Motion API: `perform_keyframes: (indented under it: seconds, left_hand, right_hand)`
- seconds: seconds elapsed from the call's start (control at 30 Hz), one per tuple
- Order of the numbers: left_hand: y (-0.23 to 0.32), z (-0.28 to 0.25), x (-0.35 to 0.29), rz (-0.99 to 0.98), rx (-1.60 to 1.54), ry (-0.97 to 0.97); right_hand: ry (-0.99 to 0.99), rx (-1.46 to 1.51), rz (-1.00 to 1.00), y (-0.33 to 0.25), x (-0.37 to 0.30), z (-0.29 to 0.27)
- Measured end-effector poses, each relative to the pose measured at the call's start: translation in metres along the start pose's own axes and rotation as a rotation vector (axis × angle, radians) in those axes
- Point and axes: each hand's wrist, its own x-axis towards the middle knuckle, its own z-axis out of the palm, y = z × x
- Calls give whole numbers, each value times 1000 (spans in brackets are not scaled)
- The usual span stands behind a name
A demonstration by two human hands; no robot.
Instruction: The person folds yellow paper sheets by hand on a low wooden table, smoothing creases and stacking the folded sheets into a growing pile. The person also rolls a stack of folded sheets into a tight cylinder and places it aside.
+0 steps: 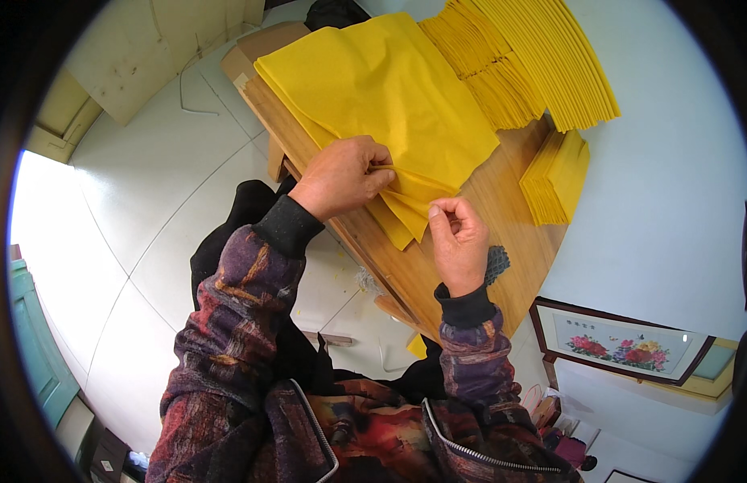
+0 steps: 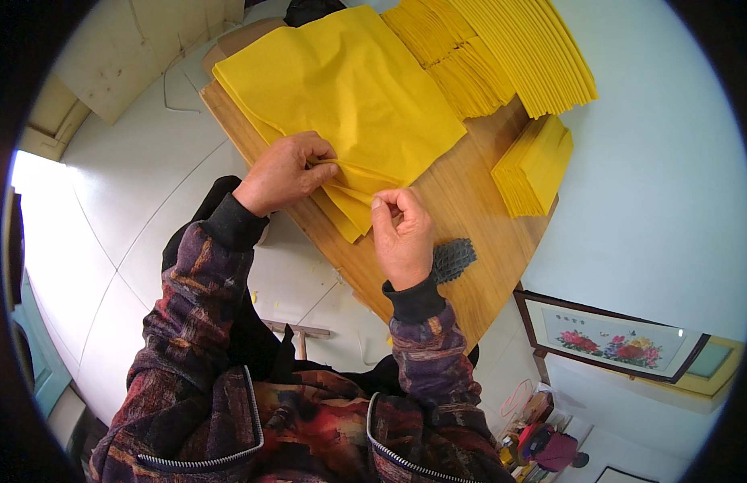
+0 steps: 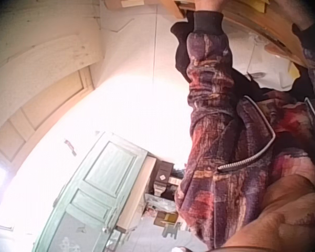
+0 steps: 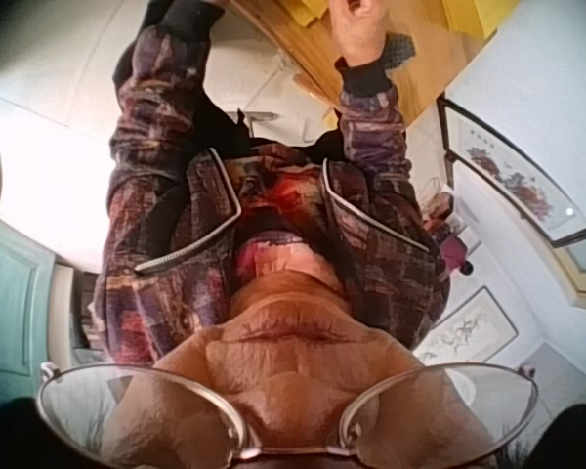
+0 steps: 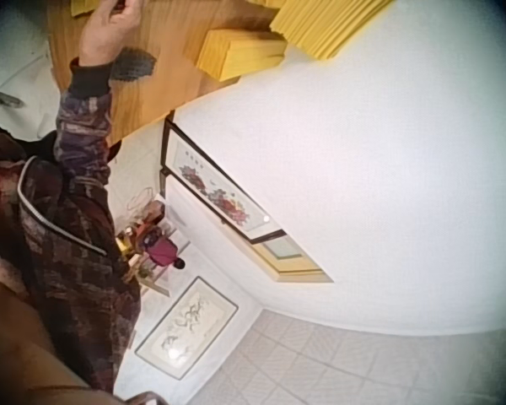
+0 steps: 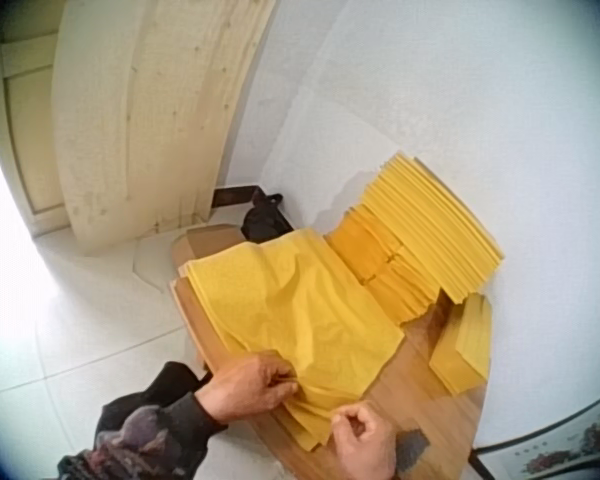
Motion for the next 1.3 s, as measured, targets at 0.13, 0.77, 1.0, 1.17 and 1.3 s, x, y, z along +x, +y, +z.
perform_keyframes:
  seconds: [0.13, 0.77, 1.0, 1.17, 1.3]
  left_hand:
    - [0, -3, 1, -27, -24, -59]
    - [-7, 4, -1, 8, -70, 10]
    - [-6, 4, 0, 1, 4, 12]
    - [-6, 4, 1, 5, -3, 13]
    - [-6, 4, 1, 3, 17, 39]
  right_hand:
    - [80, -95, -120, 2, 4, 3]
    - [121, -523, -237, 25, -51, -41]
    - [184, -585, -53, 75, -73, -67]
    - [192, -579, -35, 82, -67, -68]
    - [176, -601, -107, 58, -57, -66]
